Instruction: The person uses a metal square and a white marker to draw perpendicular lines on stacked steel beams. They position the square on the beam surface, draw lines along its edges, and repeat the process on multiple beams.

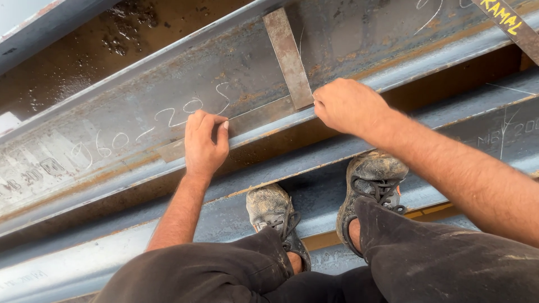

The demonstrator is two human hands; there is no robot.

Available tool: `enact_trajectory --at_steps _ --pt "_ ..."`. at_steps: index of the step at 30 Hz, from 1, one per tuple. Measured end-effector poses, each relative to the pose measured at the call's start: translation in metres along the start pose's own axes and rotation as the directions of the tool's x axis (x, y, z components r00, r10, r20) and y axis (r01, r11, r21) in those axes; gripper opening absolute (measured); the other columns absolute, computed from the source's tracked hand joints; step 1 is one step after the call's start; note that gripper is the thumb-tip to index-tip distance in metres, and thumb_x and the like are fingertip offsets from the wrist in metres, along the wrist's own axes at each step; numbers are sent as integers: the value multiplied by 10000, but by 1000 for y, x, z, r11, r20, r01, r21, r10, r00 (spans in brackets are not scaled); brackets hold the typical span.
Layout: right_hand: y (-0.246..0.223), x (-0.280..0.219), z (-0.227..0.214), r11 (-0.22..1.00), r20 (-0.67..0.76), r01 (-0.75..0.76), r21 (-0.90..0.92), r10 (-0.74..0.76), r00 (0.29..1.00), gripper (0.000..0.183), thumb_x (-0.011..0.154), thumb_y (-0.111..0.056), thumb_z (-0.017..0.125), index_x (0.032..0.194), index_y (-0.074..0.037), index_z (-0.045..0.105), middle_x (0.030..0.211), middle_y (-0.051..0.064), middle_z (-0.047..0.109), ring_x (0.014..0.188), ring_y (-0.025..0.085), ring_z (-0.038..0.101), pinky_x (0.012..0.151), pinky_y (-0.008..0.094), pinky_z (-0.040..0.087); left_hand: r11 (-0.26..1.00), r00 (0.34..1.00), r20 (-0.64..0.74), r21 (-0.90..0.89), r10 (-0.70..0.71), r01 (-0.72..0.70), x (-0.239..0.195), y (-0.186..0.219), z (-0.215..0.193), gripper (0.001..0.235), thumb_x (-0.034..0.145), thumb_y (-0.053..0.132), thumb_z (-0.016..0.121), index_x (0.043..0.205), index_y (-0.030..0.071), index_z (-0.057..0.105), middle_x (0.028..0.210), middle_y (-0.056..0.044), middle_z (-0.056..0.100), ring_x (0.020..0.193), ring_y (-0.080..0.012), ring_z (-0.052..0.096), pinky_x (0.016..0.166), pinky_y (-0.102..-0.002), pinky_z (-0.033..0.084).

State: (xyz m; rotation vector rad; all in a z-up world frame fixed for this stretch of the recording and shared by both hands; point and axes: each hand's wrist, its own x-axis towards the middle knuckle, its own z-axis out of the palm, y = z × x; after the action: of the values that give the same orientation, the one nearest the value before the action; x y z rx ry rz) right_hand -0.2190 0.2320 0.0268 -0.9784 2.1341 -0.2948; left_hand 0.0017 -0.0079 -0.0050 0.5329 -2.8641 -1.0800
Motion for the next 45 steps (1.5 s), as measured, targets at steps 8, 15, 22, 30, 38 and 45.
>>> enact_trajectory --at_steps 8,15,22,30,38,45 --pt "7 44 -35 945 209 -62 -320 134 969 211 971 -145 581 977 -12 744 905 227 731 833 374 756 821 484 618 1000 1000 -8 4 -7 7 1 1 -1 73 928 42 701 984 62 659 954 -94 558 940 -289 555 849 -414 459" --pt "12 70 -32 978 -496 180 109 -103 862 190 1098 -117 593 1200 27 663 1058 258 709 966 449 681 833 524 546 1000 1000 -11 -5 6 -6 1 1 -2 71 930 39 702 983 63 661 957 -90 560 940 -289 553 845 -412 461" --pt "5 66 -20 980 -464 187 72 -133 876 212 1089 -121 541 1122 47 666 885 251 664 849 457 664 740 543 525 1000 1000 2 -2 -11 11 1 1 -1 65 938 45 701 984 64 659 950 -91 547 931 -283 546 843 -410 458" --pt "3 -2 -2 994 -133 90 59 -82 988 249 1043 -162 514 997 24 673 879 252 686 840 449 672 775 540 546 1000 1000 -20 -15 1 -1 1 0 -1 82 929 34 708 988 61 659 950 -92 545 925 -289 540 836 -410 451" --pt "-1 6 -18 994 240 -86 -73 102 965 270 966 -214 540 967 -68 768 930 207 744 903 419 708 866 516 573 999 999 -45 -32 31 -32 -1 -2 0 89 929 27 712 989 58 654 959 -91 550 931 -297 543 835 -412 452" --pt "7 14 -24 976 259 -101 -194 150 954 250 972 -196 553 1067 -98 763 1001 201 754 945 394 722 906 511 565 998 997 -53 -29 55 -56 -5 -4 0 79 934 34 699 985 57 644 965 -96 558 952 -302 552 857 -424 451"
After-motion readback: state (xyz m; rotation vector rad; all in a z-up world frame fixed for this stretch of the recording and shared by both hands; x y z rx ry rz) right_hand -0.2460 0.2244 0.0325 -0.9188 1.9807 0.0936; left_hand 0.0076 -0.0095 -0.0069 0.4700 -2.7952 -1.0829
